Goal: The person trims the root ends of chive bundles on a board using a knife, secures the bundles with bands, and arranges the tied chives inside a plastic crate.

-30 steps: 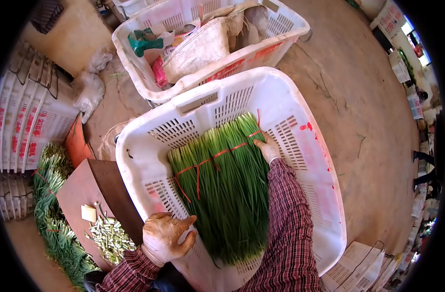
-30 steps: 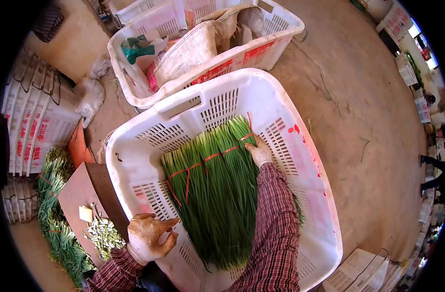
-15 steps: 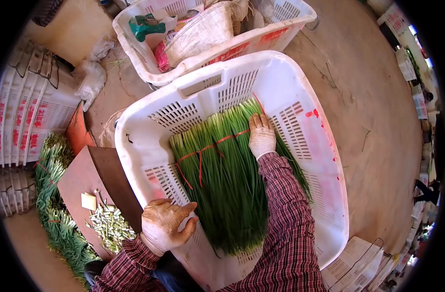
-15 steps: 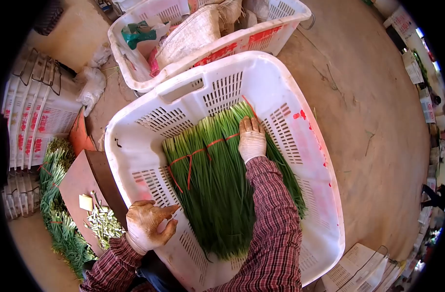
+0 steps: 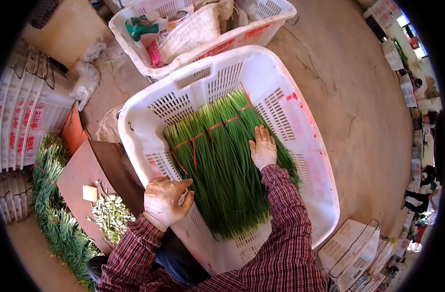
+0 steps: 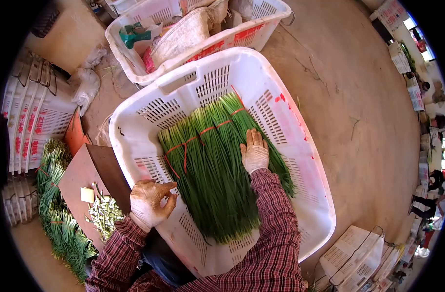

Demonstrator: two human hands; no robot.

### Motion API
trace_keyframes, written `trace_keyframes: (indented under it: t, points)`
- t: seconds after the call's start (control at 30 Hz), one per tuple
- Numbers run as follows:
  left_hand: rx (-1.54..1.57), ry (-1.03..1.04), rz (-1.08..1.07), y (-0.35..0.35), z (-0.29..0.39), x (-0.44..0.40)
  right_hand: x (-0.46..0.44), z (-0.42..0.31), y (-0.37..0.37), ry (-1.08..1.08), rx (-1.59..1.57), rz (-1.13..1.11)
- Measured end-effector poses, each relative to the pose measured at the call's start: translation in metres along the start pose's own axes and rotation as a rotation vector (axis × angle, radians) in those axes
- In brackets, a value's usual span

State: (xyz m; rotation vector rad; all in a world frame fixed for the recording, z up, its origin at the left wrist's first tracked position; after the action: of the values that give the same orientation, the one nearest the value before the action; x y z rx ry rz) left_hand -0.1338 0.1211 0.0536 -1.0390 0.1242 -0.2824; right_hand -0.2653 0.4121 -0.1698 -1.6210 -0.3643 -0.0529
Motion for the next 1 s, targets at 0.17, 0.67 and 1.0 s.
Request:
trace_keyframes:
  t: [0.17,0.67,1.0]
  points:
    - [0.053,0.017,0.034,-0.003,-0.001,0.002,-0.005,0.002,0.011,0.015,0.014,0.056]
    - [0.007,0.043,0.074,0.000,-0.001,0.005,0.076,0.000,0.042,0.119,0.181,-0.020]
    - [0.036,0.070,0.124,0.001,-0.002,0.009,0.136,-0.040,0.054,0.282,-0.054,0.125]
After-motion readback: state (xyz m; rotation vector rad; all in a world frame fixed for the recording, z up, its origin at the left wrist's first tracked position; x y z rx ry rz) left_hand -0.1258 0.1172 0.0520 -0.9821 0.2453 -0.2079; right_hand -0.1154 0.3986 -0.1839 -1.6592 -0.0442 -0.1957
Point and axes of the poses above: each hand's wrist, its own x-axis away from the middle knuckle, its own y-axis out of the palm, z = x × y, the point moved 7 cm from there along -x, towards the middle knuckle, and after that the axes turned 8 degrees about -z, right-handed, at the moved point
